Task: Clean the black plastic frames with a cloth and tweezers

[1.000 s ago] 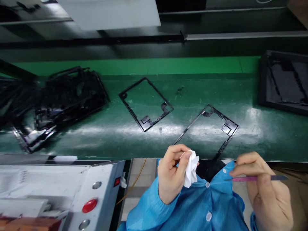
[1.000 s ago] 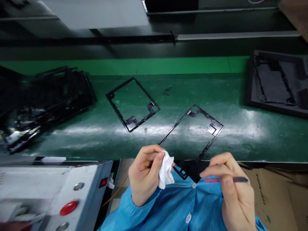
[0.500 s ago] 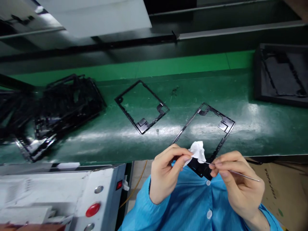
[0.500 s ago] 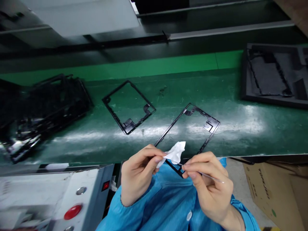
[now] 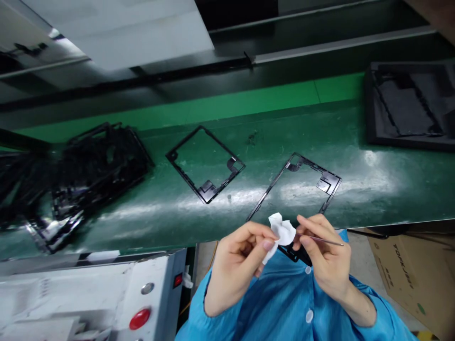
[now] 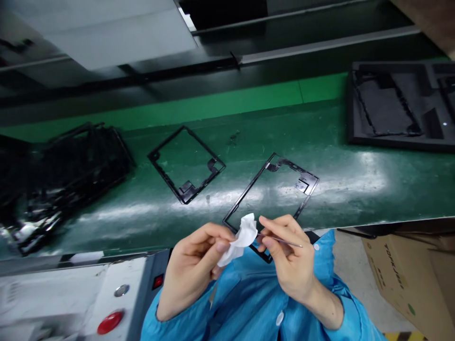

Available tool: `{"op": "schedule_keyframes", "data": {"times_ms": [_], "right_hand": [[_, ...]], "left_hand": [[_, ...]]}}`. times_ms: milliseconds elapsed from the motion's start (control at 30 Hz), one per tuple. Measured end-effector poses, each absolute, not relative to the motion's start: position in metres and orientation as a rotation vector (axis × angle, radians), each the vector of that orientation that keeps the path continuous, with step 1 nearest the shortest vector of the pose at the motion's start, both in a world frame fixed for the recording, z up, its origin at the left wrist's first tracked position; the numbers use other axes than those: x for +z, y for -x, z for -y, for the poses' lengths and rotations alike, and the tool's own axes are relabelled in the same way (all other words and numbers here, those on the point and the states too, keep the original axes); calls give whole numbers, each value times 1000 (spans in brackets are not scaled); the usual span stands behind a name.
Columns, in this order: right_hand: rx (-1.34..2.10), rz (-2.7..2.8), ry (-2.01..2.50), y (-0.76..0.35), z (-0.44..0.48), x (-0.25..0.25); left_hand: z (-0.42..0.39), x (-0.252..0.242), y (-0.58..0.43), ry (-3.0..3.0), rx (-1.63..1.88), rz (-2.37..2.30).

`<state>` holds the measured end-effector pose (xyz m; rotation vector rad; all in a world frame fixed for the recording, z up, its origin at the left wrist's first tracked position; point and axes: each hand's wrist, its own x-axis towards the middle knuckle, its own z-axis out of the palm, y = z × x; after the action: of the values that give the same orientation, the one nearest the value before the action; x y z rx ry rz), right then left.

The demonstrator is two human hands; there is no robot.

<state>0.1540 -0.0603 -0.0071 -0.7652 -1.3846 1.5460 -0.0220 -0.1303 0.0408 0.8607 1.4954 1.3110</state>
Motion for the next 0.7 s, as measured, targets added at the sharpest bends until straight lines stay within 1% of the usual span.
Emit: {"op": "schedule_keyframes", "data": {"times_ms": [133,233,333,400,467,600,700], "right_hand": [[1747,1210,628,-149,56,-15],[1944,989,559,-148,54,-14],[2113,790,588,-150,54,-10],[2182,705,623,-152,56,-7],[2215,671,657,-153,60,-6],[2143,691,783,-151,67,-9],[2094,749,815,-154,70,-15]], "left_hand": [[132,51,20,-1409,1153,-1529],[133,54,21,-1626,1096,-1519],[134,52,20,-1561,1246,-1637],[133,48,17,-1468,1399,-1744],[130,43,11,-1450,1470,-1769],[124,33,-4,-1516,1454,-1703],[122,28,-10,-1458,1469,-1680]]}}
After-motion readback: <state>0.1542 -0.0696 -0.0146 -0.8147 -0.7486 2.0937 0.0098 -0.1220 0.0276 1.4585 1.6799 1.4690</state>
